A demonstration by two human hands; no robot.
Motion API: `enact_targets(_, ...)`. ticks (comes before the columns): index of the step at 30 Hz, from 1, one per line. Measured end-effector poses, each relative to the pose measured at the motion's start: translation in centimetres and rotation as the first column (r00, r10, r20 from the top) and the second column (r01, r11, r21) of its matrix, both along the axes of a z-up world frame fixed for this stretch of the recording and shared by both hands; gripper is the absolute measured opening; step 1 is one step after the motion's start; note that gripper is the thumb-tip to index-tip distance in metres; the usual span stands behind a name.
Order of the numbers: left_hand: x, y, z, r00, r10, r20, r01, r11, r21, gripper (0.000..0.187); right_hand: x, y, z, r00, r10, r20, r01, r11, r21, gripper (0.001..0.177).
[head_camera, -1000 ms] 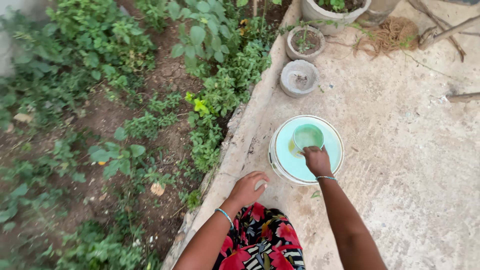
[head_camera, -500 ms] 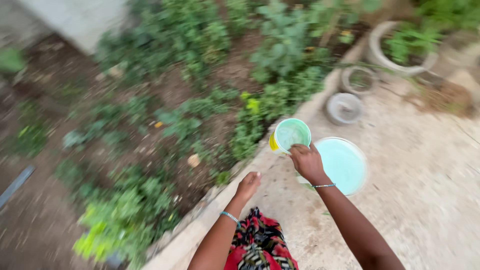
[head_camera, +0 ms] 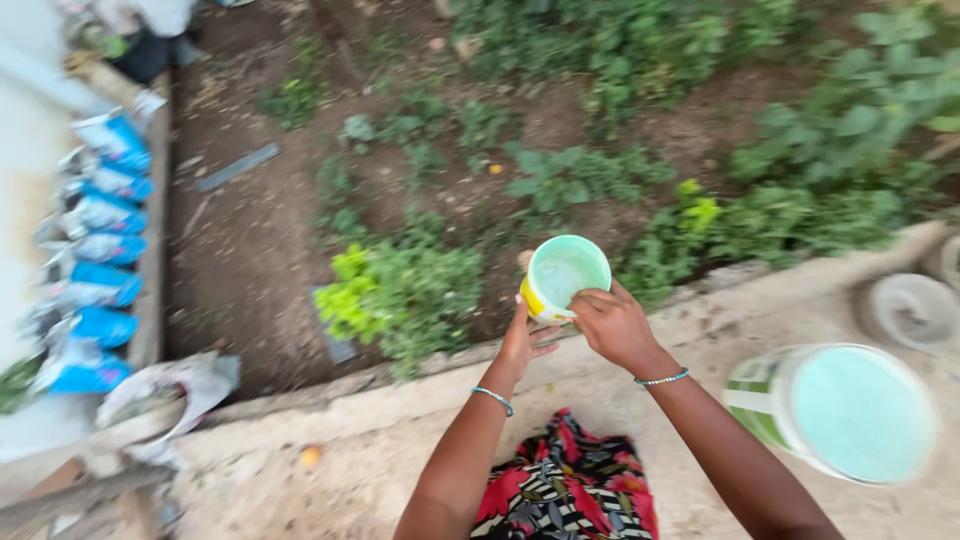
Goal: The person scoops blue liquid from a large white bucket using a small plastic container and pours it onto several green plants in a garden bed.
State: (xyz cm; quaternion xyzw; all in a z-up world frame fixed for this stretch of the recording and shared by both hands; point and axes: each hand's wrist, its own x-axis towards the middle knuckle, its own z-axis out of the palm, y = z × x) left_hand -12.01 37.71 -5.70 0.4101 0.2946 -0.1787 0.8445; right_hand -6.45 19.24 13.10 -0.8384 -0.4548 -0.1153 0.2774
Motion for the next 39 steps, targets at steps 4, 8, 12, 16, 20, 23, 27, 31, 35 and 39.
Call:
enact_targets(4,-5.3,7.7,3.9,0.983,0.168,0.073,-0.154,0.974,-0.164,0.101,-3.7,8.2,1.4,0.988,0.157,-0.009,-0.157,0.987,0.033,0.014)
enact_targets(8,-10.1,15.7,6.8,0.931,0.342,0.13,-0.281,0.895,-0.346,0.103,-7.0,15.5,2.6,0.959,0.277,-0.061,-0.273,0.96,0.056,0.016)
enact_targets(12,-13.9,21.4,8.8,0.907,0.4,0.132,-0.32,0.858,-0.403,0.09,-9.3,21.2,3.6,0.914,0.402,-0.047,-0.399,0.915,0.066,0.017)
enact_targets(16,-15.5,25.3,9.1,0.858,0.504,0.093,-0.425,0.802,-0.42,0.078,-9.2,25.7,4.9,0.861,0.507,-0.04,-0.504,0.861,0.063,0.018)
enact_targets(20,-15.8,27.7,8.0,0.729,0.662,0.175,-0.431,0.642,-0.634,0.073,-8.0,29.5,5.6,0.79,0.6,-0.129,-0.596,0.8,0.068,0.02)
enact_targets(23,-15.6,28.5,7.7,0.634,0.741,0.221,-0.529,0.624,-0.575,0.072,-6.8,32.5,4.8,0.658,0.711,-0.248,-0.64,0.701,0.314,0.018)
enact_targets(27,-15.0,30.5,6.7,0.649,0.726,0.227,-0.549,0.653,-0.522,0.073,-5.0,37.6,1.4,0.488,0.676,-0.553,-0.275,0.72,0.637,0.032)
enact_targets(31,-15.4,32.8,3.0,0.672,0.695,0.256,-0.516,0.687,-0.512,0.072,-4.4,43.0,-4.4,0.147,0.705,-0.694,0.082,0.691,0.719,0.045)
enact_targets(35,-16.2,36.4,-2.4,0.712,0.679,0.178,-0.515,0.678,-0.525,0.072,-3.8,47.5,-11.8,0.016,0.758,-0.652,0.187,0.638,0.747,0.047)
enact_targets(39,-16.9,40.1,-7.6,0.738,0.638,0.222,-0.535,0.753,-0.383,0.076,-3.2,50.7,-19.6,-0.038,0.759,-0.65,0.305,0.628,0.716,0.044)
